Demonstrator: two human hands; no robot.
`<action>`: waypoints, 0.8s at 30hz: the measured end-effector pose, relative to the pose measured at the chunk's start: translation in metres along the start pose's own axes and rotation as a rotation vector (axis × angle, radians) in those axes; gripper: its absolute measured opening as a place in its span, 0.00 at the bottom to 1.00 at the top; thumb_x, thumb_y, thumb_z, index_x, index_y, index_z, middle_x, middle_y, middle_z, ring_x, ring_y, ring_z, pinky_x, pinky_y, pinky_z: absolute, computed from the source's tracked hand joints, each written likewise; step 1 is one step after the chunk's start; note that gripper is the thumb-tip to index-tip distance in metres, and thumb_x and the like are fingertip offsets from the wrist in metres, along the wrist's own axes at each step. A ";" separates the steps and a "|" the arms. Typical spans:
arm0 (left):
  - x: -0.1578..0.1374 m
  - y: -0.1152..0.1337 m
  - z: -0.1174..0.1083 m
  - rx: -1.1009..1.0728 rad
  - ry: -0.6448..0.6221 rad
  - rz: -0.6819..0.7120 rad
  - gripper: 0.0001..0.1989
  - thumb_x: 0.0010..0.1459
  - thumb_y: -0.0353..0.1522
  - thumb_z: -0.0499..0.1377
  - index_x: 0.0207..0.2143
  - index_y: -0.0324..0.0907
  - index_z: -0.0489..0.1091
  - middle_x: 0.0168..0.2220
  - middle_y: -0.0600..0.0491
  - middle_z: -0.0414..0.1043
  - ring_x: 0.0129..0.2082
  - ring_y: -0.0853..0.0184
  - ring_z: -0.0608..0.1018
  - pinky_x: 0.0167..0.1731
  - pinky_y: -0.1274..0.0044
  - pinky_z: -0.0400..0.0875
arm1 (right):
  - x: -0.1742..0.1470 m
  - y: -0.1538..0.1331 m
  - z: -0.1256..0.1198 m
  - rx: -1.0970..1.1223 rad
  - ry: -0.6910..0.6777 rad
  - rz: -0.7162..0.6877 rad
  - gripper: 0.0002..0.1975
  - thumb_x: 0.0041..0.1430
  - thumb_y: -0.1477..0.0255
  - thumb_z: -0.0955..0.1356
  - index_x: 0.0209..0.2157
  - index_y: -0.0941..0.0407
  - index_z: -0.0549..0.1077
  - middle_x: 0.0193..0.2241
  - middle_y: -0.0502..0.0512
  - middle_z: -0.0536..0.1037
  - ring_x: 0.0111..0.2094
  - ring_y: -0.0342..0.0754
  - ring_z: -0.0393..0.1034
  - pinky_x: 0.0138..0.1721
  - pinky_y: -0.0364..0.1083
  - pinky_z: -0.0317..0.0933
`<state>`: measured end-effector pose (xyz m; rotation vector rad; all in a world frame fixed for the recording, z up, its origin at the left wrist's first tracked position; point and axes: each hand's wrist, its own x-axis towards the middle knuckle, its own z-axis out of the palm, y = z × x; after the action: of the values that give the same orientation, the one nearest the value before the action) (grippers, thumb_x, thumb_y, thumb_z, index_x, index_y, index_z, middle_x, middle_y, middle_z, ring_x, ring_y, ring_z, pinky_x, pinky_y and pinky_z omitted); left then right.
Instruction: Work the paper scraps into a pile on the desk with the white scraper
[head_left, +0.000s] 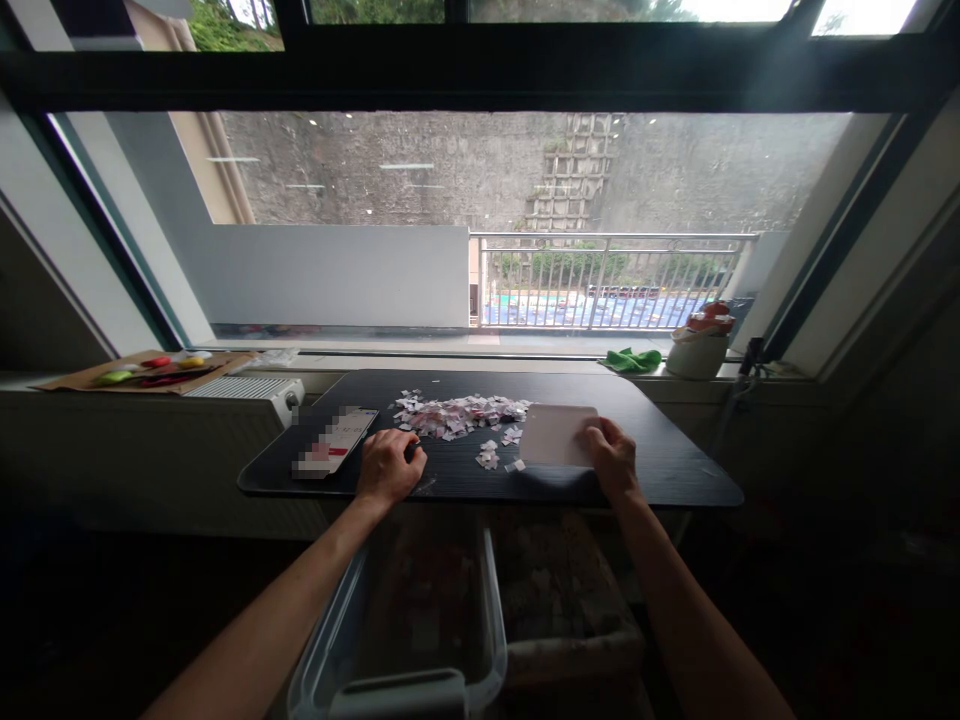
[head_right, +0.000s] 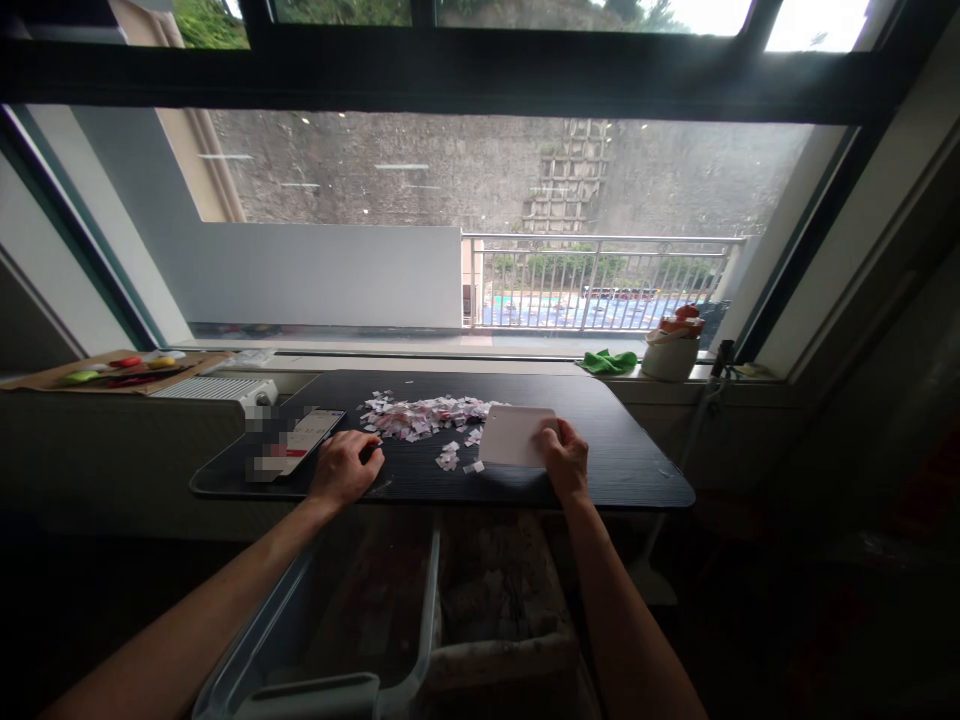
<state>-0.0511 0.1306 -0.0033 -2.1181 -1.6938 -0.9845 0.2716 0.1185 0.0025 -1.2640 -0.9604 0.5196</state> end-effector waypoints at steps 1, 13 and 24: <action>0.000 0.000 0.000 0.001 0.001 -0.001 0.08 0.50 0.34 0.52 0.30 0.43 0.70 0.33 0.51 0.74 0.38 0.60 0.72 0.44 0.69 0.62 | 0.000 0.000 0.000 -0.005 -0.014 0.009 0.12 0.41 0.67 0.64 0.27 0.57 0.74 0.21 0.49 0.74 0.23 0.45 0.66 0.24 0.42 0.60; 0.000 0.001 0.000 0.002 -0.002 -0.003 0.09 0.50 0.34 0.51 0.30 0.42 0.70 0.33 0.50 0.74 0.39 0.60 0.72 0.44 0.69 0.62 | -0.003 -0.006 -0.001 -0.009 -0.087 0.031 0.13 0.41 0.64 0.64 0.26 0.58 0.74 0.19 0.50 0.74 0.21 0.45 0.65 0.22 0.42 0.59; -0.001 0.002 -0.001 0.000 -0.008 -0.007 0.09 0.50 0.34 0.52 0.30 0.43 0.70 0.33 0.50 0.74 0.39 0.60 0.72 0.45 0.68 0.62 | -0.011 -0.005 -0.020 -0.001 -0.045 -0.032 0.11 0.43 0.67 0.64 0.26 0.58 0.73 0.18 0.49 0.71 0.20 0.42 0.63 0.20 0.40 0.58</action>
<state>-0.0502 0.1290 -0.0025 -2.1203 -1.7057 -0.9798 0.2810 0.0973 0.0033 -1.2399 -1.0171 0.5246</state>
